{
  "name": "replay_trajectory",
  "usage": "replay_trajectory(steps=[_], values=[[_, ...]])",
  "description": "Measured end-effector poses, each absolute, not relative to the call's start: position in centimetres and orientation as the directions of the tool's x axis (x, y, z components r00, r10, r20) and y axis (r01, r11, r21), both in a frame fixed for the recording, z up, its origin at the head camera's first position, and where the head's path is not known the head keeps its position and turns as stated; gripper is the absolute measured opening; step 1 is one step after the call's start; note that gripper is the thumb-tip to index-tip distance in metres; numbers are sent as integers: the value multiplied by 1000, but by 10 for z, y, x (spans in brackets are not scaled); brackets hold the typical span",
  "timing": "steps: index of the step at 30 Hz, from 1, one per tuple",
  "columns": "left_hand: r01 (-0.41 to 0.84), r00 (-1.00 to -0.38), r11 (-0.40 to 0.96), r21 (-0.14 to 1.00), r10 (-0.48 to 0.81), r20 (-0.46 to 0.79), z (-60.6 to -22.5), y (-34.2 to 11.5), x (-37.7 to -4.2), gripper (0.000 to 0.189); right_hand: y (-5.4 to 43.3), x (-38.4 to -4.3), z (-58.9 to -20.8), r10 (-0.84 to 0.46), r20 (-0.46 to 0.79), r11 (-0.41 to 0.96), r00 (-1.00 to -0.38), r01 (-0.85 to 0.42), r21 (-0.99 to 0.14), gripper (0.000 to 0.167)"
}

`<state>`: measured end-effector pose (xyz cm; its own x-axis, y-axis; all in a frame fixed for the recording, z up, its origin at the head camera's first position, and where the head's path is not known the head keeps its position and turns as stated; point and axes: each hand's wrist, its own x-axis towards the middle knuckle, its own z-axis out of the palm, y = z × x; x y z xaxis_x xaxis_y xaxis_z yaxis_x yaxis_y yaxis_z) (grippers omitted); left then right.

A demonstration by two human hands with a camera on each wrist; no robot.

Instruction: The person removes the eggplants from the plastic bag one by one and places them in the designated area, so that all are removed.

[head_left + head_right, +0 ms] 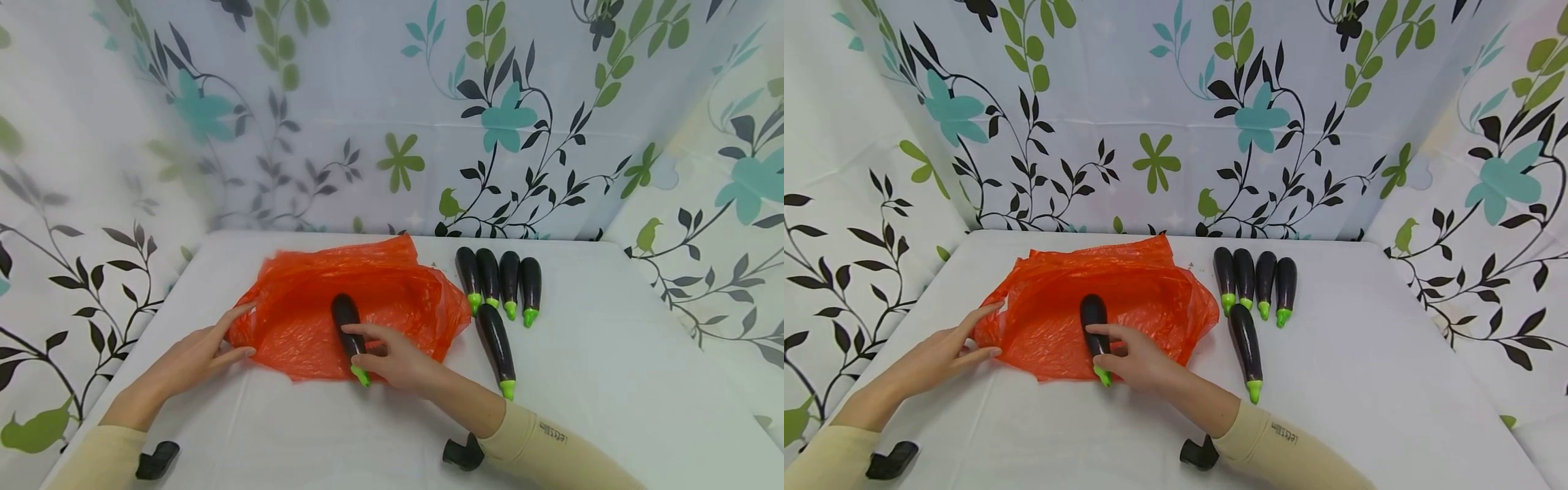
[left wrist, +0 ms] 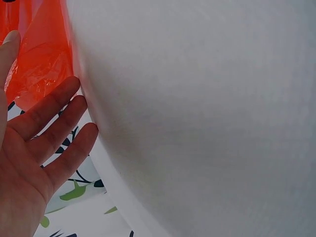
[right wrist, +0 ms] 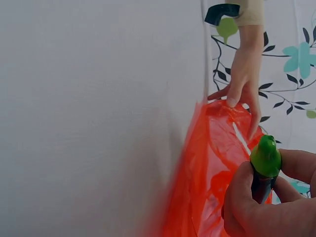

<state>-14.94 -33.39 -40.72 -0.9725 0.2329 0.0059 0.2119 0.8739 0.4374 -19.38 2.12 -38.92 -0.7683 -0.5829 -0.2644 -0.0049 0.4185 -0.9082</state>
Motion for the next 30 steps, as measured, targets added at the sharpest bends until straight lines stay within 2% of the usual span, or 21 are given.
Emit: replay_trajectory(steps=[10,19,30], values=[[199,-975,876,439,223,-3,-407,-333,-149,78,56,-187,-381,-577,-266,380,-773,34,-924,48],[199,-975,882,428,222,-4,-405,-333,-149,79,83,-186,-366,-525,-205,300,-826,46,-953,51],[198,-975,878,436,223,-7,-406,-333,-149,79,114,-185,-360,-430,-132,342,-893,-26,-939,43]])
